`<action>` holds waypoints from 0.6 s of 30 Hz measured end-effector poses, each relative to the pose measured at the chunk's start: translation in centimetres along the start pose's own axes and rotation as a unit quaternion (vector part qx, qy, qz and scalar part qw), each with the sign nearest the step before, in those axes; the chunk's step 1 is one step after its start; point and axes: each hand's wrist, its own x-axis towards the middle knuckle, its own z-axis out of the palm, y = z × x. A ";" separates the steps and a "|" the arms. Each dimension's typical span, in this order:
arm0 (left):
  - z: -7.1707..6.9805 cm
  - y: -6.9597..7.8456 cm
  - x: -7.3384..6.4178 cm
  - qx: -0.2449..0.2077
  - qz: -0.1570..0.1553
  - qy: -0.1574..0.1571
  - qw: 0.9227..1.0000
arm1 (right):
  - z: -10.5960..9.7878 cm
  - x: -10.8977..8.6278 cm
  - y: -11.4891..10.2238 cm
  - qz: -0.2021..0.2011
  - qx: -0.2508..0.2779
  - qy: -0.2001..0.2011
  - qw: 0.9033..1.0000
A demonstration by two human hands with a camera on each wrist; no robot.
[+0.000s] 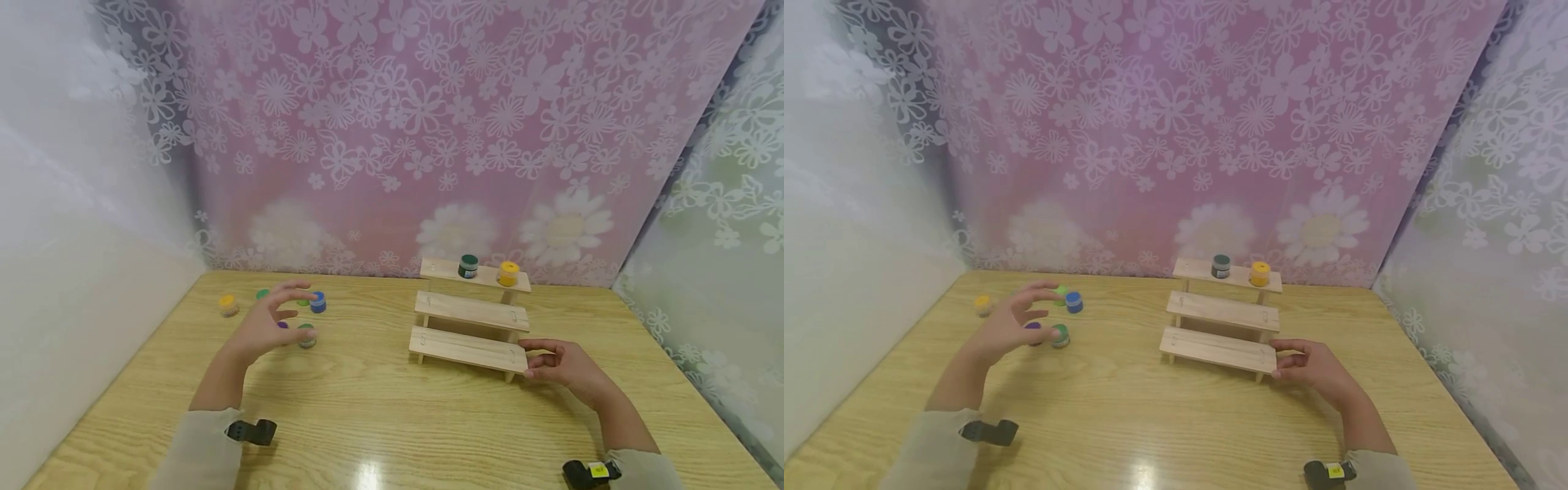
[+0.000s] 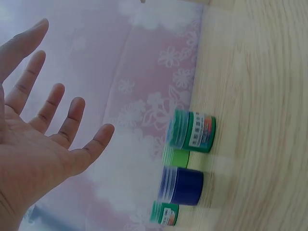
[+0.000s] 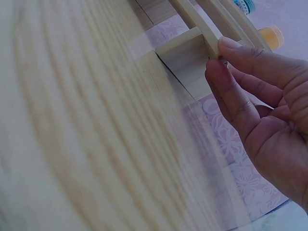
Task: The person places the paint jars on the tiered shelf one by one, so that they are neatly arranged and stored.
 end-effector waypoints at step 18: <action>-3.2 -3.4 -1.2 0.030 -0.066 -0.009 0.997 | 0.0 0.0 0.0 -0.001 -0.007 0.000 1.000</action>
